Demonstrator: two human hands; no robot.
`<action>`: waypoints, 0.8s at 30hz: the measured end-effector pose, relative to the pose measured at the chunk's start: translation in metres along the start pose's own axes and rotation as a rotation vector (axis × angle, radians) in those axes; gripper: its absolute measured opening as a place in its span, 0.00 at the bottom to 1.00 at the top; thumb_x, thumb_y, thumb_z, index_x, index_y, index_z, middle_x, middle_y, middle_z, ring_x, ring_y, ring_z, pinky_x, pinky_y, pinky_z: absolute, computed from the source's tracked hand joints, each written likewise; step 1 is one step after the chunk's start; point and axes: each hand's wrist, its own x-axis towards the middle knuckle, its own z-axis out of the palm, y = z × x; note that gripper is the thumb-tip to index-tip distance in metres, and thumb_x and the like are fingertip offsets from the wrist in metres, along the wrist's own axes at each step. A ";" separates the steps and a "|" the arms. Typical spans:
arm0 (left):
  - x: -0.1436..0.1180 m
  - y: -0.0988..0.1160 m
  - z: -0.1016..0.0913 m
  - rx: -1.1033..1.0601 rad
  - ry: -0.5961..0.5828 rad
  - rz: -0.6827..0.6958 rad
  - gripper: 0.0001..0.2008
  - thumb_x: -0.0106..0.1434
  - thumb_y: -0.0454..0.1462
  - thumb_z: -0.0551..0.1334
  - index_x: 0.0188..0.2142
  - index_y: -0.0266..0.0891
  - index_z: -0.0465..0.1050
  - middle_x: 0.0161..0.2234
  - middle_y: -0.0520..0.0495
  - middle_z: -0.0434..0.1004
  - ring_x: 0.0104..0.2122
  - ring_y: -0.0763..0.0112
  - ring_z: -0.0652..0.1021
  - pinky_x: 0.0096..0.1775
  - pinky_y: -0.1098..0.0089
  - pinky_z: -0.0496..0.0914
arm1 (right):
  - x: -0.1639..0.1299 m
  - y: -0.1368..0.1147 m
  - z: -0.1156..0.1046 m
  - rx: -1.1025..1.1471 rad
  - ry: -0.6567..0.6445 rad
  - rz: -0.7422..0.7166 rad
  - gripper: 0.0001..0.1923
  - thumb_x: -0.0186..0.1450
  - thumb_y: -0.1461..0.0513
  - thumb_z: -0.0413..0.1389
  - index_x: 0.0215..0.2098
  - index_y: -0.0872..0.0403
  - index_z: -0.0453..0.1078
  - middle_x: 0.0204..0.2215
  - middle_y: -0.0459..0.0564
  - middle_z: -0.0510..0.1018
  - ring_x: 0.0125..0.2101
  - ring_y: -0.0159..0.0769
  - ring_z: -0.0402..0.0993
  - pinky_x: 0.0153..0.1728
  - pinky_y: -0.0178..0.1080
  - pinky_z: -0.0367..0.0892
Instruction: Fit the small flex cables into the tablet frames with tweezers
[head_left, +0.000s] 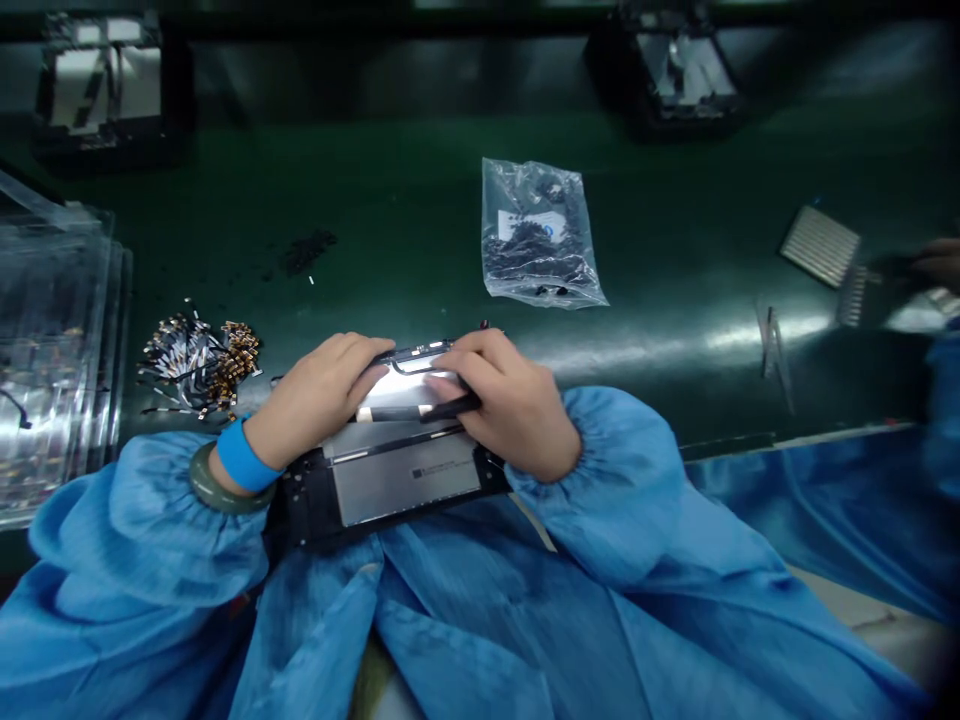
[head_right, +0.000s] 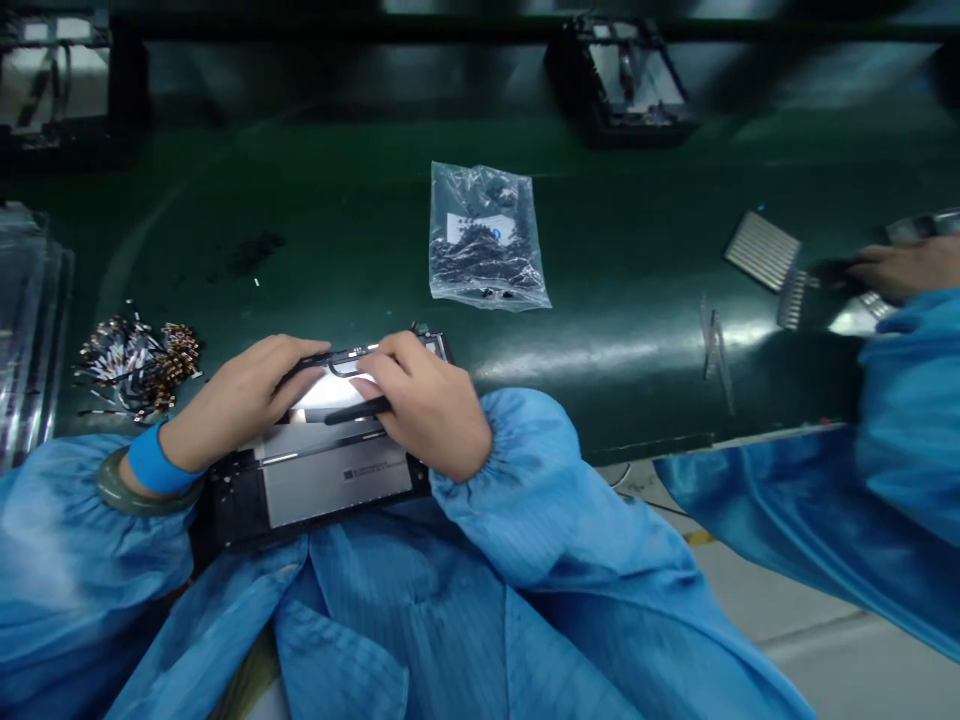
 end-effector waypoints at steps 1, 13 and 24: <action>-0.001 0.000 0.001 0.009 0.006 0.012 0.16 0.70 0.40 0.50 0.50 0.34 0.68 0.42 0.42 0.75 0.42 0.63 0.74 0.45 0.63 0.70 | 0.007 -0.002 0.004 -0.003 -0.073 -0.016 0.11 0.69 0.60 0.49 0.39 0.55 0.72 0.37 0.52 0.75 0.35 0.34 0.73 0.30 0.34 0.66; -0.006 -0.002 0.005 0.135 0.050 0.148 0.15 0.70 0.34 0.48 0.50 0.32 0.68 0.39 0.39 0.73 0.39 0.62 0.73 0.40 0.63 0.70 | 0.033 -0.009 0.015 -0.115 -0.498 -0.028 0.14 0.70 0.63 0.42 0.40 0.58 0.68 0.38 0.53 0.72 0.27 0.33 0.65 0.22 0.38 0.48; 0.001 -0.006 0.003 0.163 -0.026 -0.026 0.17 0.69 0.42 0.50 0.40 0.31 0.71 0.35 0.41 0.72 0.37 0.58 0.73 0.39 0.61 0.70 | -0.036 0.082 -0.035 -0.185 0.134 0.329 0.07 0.65 0.57 0.52 0.35 0.52 0.66 0.33 0.54 0.72 0.35 0.42 0.70 0.32 0.41 0.64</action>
